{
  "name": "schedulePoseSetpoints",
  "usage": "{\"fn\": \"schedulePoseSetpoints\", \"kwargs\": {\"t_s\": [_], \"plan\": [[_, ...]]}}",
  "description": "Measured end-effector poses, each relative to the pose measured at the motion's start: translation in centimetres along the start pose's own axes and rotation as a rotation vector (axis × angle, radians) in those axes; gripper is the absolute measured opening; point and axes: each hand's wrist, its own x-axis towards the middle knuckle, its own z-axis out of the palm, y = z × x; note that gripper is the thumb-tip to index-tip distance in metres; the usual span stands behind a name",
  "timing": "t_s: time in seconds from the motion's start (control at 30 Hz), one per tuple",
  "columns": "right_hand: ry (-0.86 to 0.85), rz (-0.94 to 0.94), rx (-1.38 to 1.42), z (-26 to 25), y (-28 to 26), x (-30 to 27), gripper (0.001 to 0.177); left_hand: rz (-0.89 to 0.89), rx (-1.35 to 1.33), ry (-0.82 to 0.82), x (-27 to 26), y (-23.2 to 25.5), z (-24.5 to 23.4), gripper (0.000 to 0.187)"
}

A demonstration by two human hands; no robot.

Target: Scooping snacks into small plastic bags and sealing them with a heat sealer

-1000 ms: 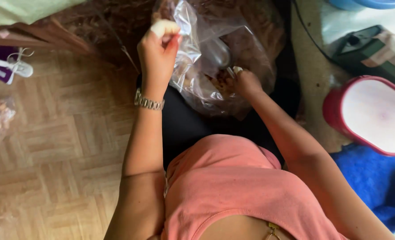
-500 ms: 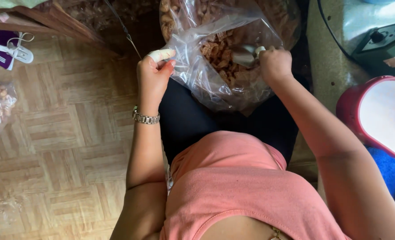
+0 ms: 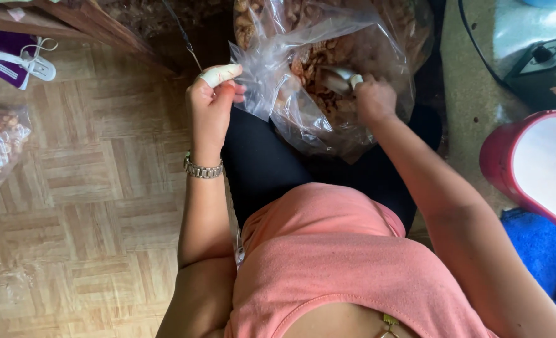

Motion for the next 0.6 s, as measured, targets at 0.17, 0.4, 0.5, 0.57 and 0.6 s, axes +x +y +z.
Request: {"fn": "schedulePoseSetpoints", "kwargs": {"t_s": [0.17,0.4,0.5,0.57,0.6], "plan": [[0.078,-0.238,-0.069,-7.4,-3.0,-0.1,0.007,0.060,0.101,0.006,-0.3,1.0,0.7,0.022],[0.093,-0.087,-0.012,-3.3,-2.3,0.0,0.010,0.114,0.191,-0.008,-0.6,-0.1,-0.1,0.028],[0.010,-0.032,-0.015,-1.3,-2.9,-0.1,0.011,0.123,0.211,-0.019,-0.4,-0.5,-0.2,0.029],[-0.313,0.010,0.331,3.0,-2.7,-0.1,0.022,0.087,0.187,-0.007,-0.5,0.1,0.1,0.025],[-0.312,0.005,0.331,2.1,-2.8,-0.1,0.022,0.087,0.189,-0.002,-0.5,0.3,0.1,0.025]]}}
